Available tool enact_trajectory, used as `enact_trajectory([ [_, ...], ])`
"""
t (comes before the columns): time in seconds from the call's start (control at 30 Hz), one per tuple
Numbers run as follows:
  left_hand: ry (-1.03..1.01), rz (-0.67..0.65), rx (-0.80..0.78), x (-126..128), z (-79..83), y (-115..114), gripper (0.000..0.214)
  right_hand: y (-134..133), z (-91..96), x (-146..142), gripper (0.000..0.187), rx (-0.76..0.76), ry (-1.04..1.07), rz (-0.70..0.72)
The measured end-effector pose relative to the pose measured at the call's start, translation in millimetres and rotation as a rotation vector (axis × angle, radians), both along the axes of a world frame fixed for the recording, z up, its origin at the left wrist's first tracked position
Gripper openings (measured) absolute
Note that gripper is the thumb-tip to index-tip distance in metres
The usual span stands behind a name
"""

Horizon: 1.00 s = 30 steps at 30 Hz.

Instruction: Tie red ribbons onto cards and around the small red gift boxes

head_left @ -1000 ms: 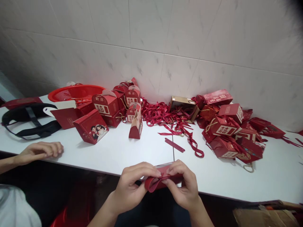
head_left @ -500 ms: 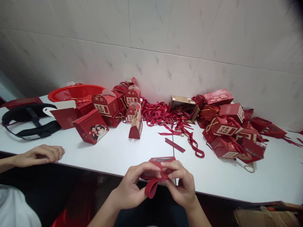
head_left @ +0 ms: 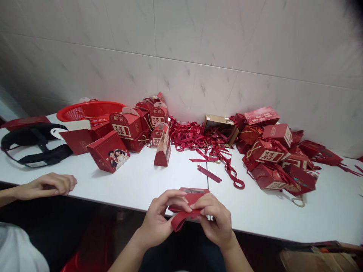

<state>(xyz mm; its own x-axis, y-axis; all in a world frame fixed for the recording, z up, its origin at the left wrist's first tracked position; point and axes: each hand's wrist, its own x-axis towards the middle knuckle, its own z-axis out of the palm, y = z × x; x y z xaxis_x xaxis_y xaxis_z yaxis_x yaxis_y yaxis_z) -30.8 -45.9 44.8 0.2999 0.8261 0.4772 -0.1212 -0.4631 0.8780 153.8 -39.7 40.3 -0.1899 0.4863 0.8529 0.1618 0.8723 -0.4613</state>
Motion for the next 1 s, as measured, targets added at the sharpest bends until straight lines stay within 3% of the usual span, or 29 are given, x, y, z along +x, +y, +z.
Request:
enact_trajectory([
  [0.23,0.006,0.059,0.003,3,-0.6,4,0.059,0,-3.7,0,0.027,-0.05,0.023,0.026],
  [0.63,0.035,0.08,0.023,2,-0.2,5,0.049,0,-1.5,-4,0.028,-0.109,0.039,0.024],
  [0.77,0.023,0.007,0.055,3,2.9,4,0.044,-1,-1.9,-9,0.027,-0.155,0.106,0.034],
  [0.87,0.03,0.005,0.043,4,1.9,4,0.036,-1,-5.9,-12,0.022,-0.231,0.185,0.031],
  [1.0,0.057,0.055,0.012,7,-0.2,7,0.034,0,-0.8,-8,0.016,-0.474,0.195,-0.007],
])
